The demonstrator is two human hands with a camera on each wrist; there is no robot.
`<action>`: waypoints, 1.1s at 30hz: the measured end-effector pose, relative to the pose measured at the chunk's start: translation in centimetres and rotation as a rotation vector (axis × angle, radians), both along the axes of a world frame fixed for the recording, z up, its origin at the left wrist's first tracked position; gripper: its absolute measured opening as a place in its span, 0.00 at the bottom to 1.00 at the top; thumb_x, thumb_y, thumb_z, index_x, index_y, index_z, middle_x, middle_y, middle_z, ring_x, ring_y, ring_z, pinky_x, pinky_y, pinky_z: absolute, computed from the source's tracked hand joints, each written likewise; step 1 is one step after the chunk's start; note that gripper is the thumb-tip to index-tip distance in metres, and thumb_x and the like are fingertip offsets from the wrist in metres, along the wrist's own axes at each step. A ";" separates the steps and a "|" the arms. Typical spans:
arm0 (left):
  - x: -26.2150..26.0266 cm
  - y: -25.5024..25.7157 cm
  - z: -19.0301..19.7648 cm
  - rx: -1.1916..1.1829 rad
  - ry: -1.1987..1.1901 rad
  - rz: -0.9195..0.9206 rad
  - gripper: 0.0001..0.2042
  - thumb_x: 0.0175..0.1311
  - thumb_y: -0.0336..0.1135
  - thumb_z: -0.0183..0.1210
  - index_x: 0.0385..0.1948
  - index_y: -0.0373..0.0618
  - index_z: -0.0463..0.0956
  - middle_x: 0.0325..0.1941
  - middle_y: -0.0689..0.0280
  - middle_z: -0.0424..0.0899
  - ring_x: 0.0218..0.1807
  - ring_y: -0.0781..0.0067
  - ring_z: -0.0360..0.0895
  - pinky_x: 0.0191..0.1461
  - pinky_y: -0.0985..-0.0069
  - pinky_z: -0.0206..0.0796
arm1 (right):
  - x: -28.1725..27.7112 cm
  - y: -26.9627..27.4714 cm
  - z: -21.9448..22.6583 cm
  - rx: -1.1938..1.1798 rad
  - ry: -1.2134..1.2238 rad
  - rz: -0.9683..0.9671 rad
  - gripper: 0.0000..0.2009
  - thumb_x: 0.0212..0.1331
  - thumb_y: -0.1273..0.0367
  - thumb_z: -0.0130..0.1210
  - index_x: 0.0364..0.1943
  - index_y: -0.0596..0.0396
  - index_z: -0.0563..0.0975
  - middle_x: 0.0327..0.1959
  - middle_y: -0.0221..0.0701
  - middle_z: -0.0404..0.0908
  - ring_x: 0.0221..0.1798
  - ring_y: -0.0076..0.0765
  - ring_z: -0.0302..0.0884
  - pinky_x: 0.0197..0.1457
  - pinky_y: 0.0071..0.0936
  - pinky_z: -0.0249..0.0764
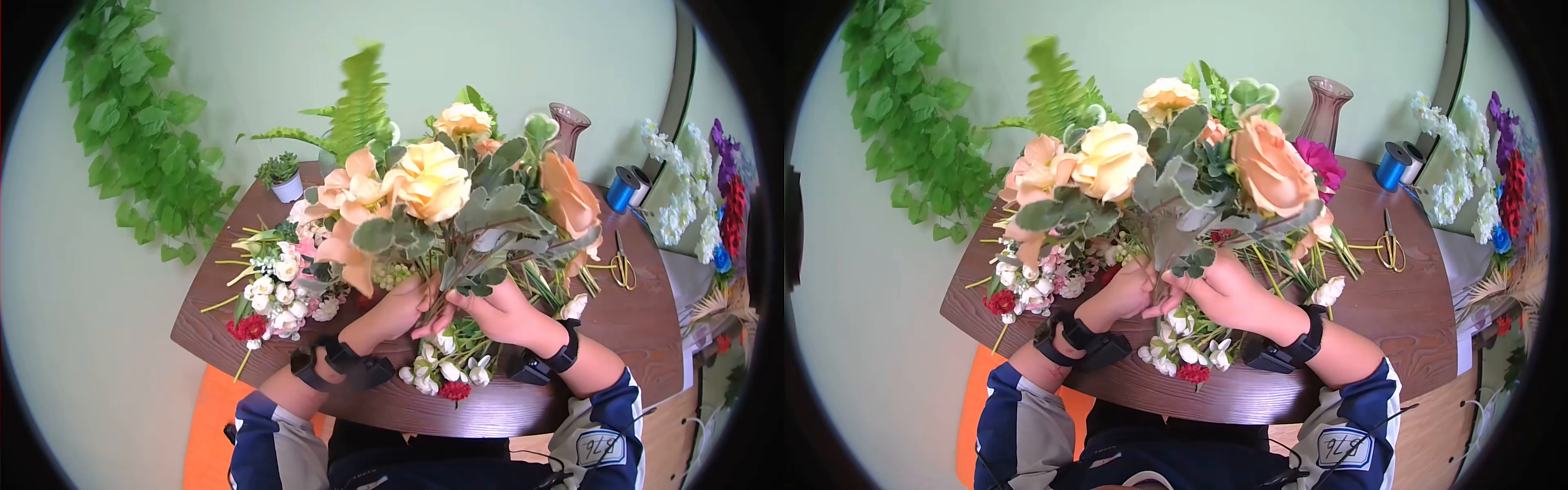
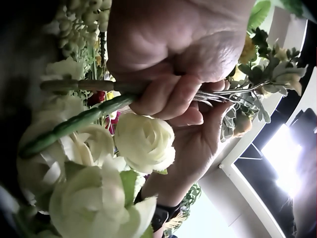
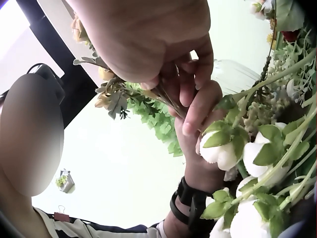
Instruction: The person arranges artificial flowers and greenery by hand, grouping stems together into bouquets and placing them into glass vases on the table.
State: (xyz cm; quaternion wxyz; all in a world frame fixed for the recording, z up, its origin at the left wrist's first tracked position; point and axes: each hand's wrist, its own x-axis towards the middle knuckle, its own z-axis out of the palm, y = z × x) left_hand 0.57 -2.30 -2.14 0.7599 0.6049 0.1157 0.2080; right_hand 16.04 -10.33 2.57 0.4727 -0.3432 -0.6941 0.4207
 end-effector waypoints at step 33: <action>-2.3 2.0 -2.5 0.400 0.110 0.438 0.14 0.65 0.42 0.47 0.44 0.41 0.68 0.33 0.60 0.78 0.29 0.66 0.75 0.30 0.72 0.68 | 0.0 0.2 -1.9 0.030 -0.183 0.016 0.08 0.61 0.76 0.45 0.42 0.61 0.72 0.38 0.33 0.78 0.37 0.26 0.74 0.42 0.23 0.72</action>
